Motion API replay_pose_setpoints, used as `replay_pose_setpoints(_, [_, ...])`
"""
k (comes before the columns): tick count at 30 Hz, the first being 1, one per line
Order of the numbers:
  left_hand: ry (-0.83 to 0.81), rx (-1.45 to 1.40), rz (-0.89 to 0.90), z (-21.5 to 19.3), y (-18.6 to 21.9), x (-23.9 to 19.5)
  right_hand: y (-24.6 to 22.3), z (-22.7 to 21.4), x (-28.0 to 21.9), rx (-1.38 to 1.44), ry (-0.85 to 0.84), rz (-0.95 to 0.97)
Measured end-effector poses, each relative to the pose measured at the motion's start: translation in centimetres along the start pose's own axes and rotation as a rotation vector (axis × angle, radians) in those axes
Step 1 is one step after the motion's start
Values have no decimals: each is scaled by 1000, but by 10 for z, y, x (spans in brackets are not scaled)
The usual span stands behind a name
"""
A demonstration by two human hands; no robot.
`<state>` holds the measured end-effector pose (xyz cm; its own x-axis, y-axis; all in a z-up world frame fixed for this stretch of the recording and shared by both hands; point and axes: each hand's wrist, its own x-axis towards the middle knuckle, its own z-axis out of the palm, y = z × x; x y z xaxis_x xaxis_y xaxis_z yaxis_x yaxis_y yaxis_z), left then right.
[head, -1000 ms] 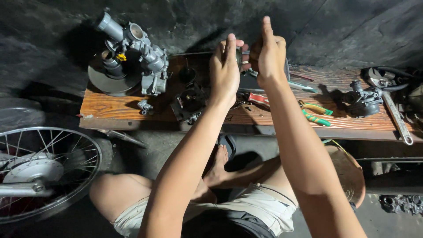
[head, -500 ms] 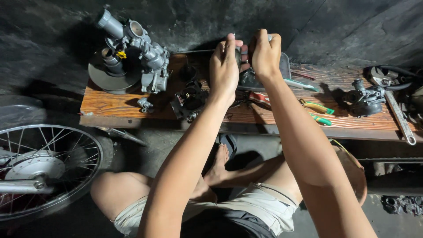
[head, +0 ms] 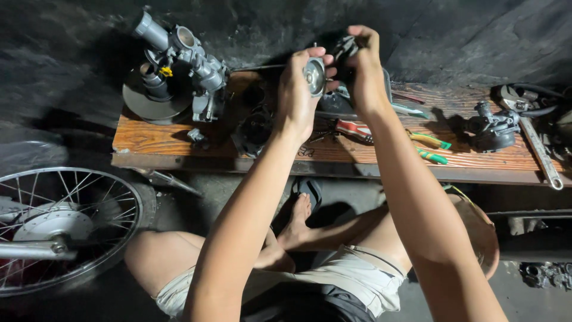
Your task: The person cleans a disassembled carburetor part using a rag and a toothbrush. They wipe the exterior and interior of the component, then scrub it with the toothbrush before wiping it again with the rag.
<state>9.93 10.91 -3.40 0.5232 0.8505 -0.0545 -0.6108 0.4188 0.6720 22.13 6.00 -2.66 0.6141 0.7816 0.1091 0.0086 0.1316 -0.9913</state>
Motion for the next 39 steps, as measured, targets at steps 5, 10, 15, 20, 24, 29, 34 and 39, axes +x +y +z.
replay_pose_setpoints(5, [-31, 44, 22, -3, 11, -16, -10, 1, -39, -157, -88, -480])
replay_pose_setpoints(10, [-85, 254, 172, -7, 12, -30, -37, 8, -76, -249, 23, -558])
replay_pose_setpoints(15, [-206, 496, 459, -14, 5, -36, -42, 20, -103, -299, -47, -674])
replay_pose_setpoints(20, [-260, 586, 499, -11, 30, -53, -48, 19, -112, -580, -181, -738])
replay_pose_setpoints(24, [-274, 620, 575, -14, 16, -60, -52, 27, -121, -762, -184, -792])
replay_pose_setpoints(29, [-304, 677, 691, -14, 15, -70, -64, 34, -125, -707, -183, -645])
replay_pose_setpoints(34, [-327, 765, 768, -14, 17, -80, -58, 26, -117, -598, -205, -425])
replay_pose_setpoints(39, [-380, 728, 763, -14, 21, -78, -42, 13, -102, -401, -156, -101])
